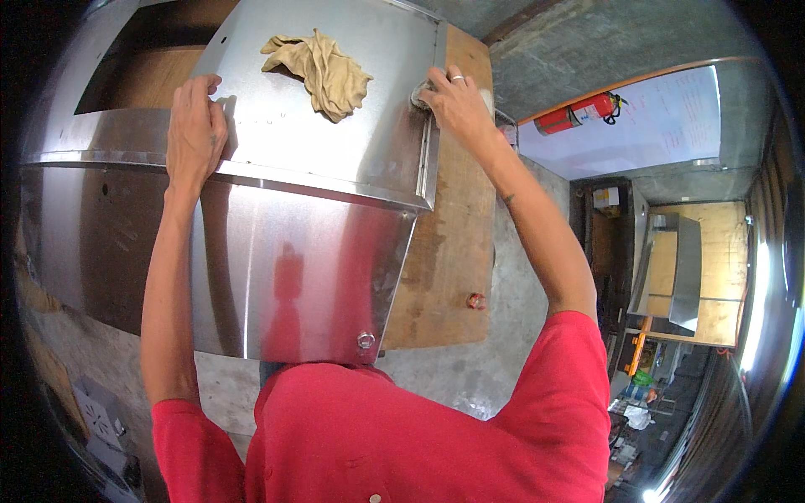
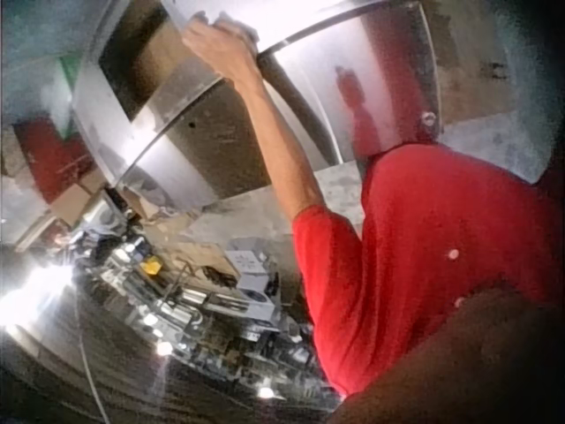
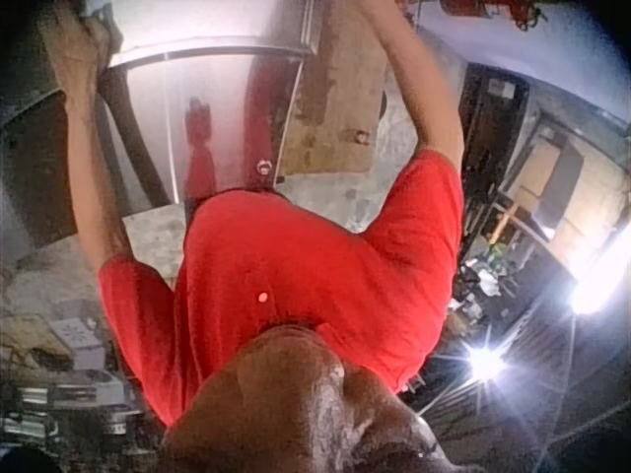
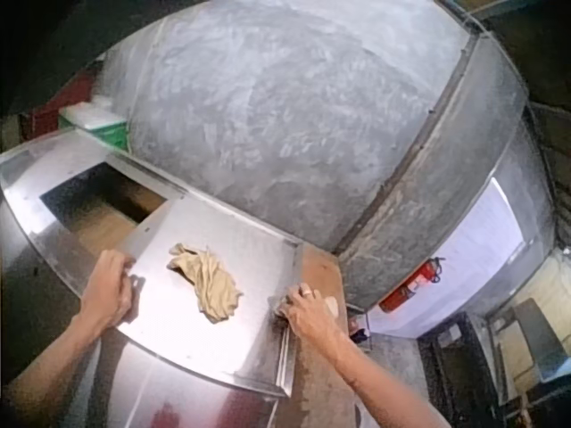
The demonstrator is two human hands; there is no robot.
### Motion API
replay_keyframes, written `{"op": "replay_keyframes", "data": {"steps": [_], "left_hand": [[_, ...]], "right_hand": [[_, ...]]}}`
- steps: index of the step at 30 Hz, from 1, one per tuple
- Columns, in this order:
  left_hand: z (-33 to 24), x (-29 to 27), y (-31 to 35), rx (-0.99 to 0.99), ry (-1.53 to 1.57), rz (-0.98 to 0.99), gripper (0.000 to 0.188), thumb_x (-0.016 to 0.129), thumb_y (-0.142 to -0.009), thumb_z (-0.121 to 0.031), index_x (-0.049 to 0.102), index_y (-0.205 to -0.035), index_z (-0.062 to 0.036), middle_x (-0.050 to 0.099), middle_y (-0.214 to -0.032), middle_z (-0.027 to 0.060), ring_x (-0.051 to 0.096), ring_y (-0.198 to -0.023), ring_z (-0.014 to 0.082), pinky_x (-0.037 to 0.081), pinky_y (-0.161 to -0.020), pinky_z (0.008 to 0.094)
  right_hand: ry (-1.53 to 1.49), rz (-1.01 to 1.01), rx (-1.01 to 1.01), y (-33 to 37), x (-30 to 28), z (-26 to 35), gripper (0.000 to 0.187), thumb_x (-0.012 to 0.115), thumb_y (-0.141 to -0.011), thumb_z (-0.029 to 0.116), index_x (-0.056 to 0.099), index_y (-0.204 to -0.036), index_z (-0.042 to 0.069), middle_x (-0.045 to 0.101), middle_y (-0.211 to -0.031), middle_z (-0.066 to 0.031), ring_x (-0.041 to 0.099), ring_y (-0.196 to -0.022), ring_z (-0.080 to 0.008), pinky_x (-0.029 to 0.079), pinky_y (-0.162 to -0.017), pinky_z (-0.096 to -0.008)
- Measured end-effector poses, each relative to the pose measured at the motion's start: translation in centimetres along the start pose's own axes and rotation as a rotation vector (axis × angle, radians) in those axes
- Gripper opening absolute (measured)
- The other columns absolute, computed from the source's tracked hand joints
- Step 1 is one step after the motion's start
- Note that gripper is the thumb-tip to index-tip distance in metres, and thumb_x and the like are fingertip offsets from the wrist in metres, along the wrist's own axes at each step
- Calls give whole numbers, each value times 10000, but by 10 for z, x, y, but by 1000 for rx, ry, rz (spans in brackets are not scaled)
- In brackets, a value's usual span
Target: The person applies a substance from a small container to the edges of a stainless steel panel using a small tool, then wipes the surface with a cloth. The person dips the cloth into a bucket of water, wrings it out, and continues wiping the panel.
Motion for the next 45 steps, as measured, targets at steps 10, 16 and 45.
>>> {"op": "replay_keyframes", "data": {"steps": [10,16,45], "left_hand": [[-3,-3,-1,-38,-15,-11,291,532,-980,-33,584,-1266,-27,630,-1170,172,616,-1106,329,511,-978,461],[-7,-4,-1,-31,26,6,283,530,-986,-37,581,-1263,-13,635,-1158,173,619,-1126,321,515,-976,450],[-4,-6,-1,5,89,-23,255,549,-953,-48,607,-1197,-2,673,-1100,186,634,-1055,341,519,-935,472]], "right_hand": [[-138,158,49,77,-67,109,205,652,-860,84,725,-1037,11,586,-1179,-194,562,-1191,-385,565,-923,-433],[-270,205,149,70,-80,111,280,616,-873,-34,622,-1151,-9,561,-1162,-245,572,-1133,-429,581,-877,-502],[-342,358,491,66,-83,113,293,668,-982,278,669,-1162,47,685,-1003,-265,687,-991,-466,573,-810,-531]]}}
Point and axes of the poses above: each hand's wrist, its own y-axis away from the middle knuckle, its own x-axis out of the palm, z = x × y, the point moved 1 cm from there along -y, towards the middle knuckle
